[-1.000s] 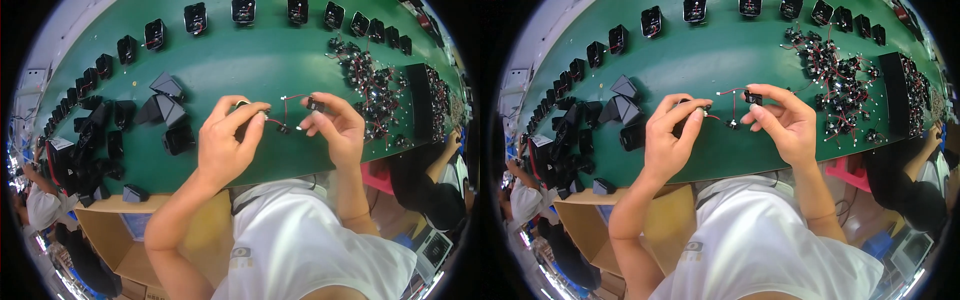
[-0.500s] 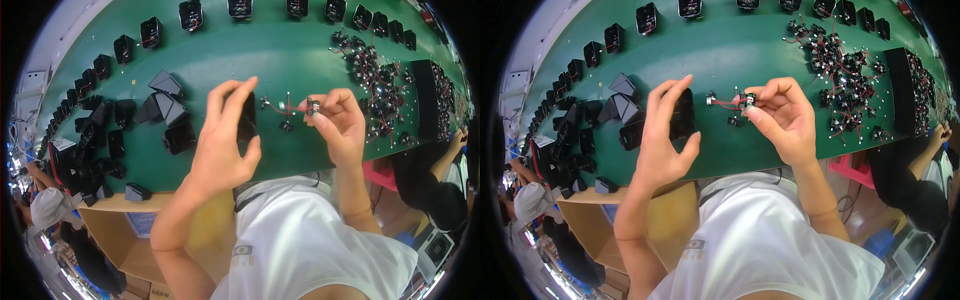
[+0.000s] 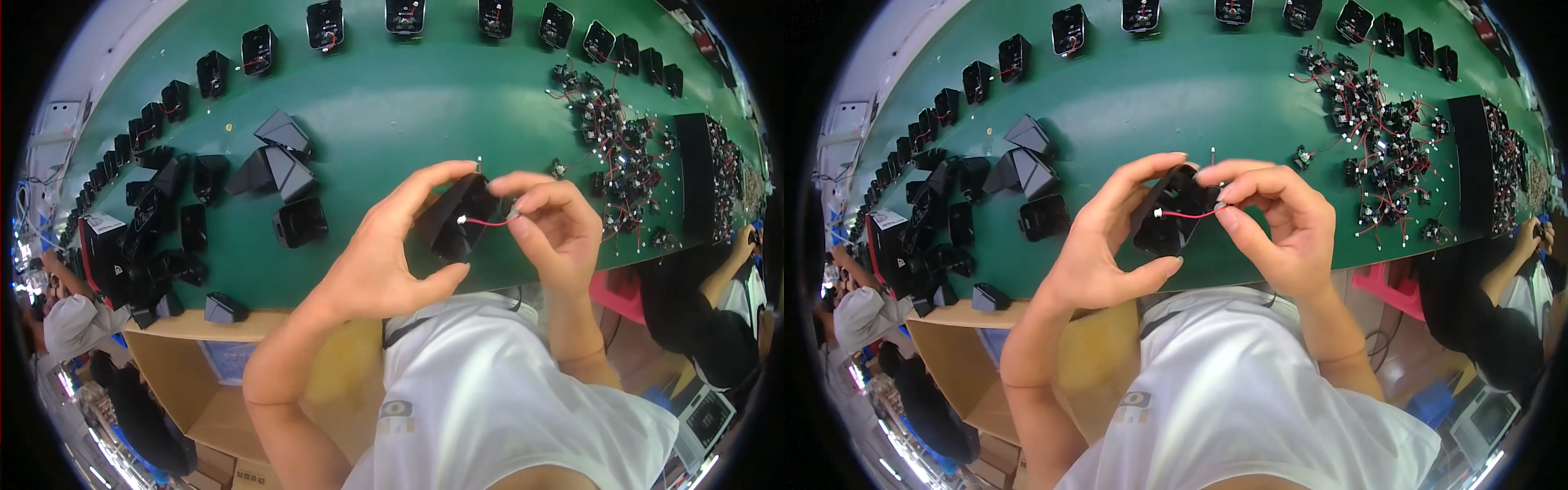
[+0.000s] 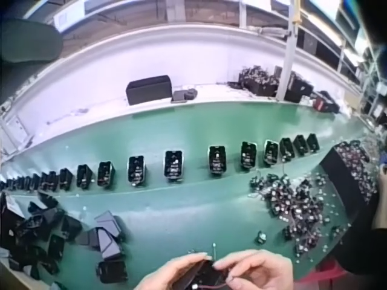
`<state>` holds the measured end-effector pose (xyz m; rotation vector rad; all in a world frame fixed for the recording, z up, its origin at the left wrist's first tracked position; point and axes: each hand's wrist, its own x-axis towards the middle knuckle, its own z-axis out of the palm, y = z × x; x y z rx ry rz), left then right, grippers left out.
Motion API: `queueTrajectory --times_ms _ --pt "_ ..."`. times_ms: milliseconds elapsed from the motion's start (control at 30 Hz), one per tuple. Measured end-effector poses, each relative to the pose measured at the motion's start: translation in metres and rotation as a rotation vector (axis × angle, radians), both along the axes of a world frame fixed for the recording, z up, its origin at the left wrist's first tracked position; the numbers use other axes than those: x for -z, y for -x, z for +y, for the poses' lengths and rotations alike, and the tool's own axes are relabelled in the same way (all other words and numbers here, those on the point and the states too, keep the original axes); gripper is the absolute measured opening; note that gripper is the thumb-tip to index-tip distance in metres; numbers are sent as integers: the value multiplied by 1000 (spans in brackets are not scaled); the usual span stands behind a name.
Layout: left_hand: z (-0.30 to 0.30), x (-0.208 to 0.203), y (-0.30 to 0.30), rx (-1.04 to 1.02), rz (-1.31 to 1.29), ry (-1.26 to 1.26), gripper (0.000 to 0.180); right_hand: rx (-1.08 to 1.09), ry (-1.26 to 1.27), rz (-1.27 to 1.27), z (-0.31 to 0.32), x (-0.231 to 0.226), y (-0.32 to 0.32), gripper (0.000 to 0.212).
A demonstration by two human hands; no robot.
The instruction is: The person assembles small electronic modules into plastic housings by hand, connecting wires to the modules and enclosing them within the housings.
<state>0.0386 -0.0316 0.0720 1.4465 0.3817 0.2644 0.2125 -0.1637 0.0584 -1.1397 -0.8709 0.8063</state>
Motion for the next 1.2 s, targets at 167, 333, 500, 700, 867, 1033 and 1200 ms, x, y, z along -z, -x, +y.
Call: queueTrajectory --times_ms 167,333,500,700,867,1033,1200 --pt "-2 -6 -1 -13 -8 57 83 33 -23 -30 -1 3 -3 17" --pt "-1 -6 -3 6 18 67 84 79 3 -119 -3 7 -8 16" --pt "-8 -2 -3 -23 6 -109 93 98 -10 -113 -3 4 -2 17" --pt "-19 7 -5 -91 -91 -193 89 181 -20 -155 5 15 17 17" --pt "-17 2 -4 -167 -64 -304 94 212 -26 -197 11 15 31 15" --pt "-10 5 -4 -126 -76 -497 89 250 -22 -418 10 13 25 14" --pt "-14 5 -1 -143 -72 -594 86 214 49 -522 11 8 23 14"
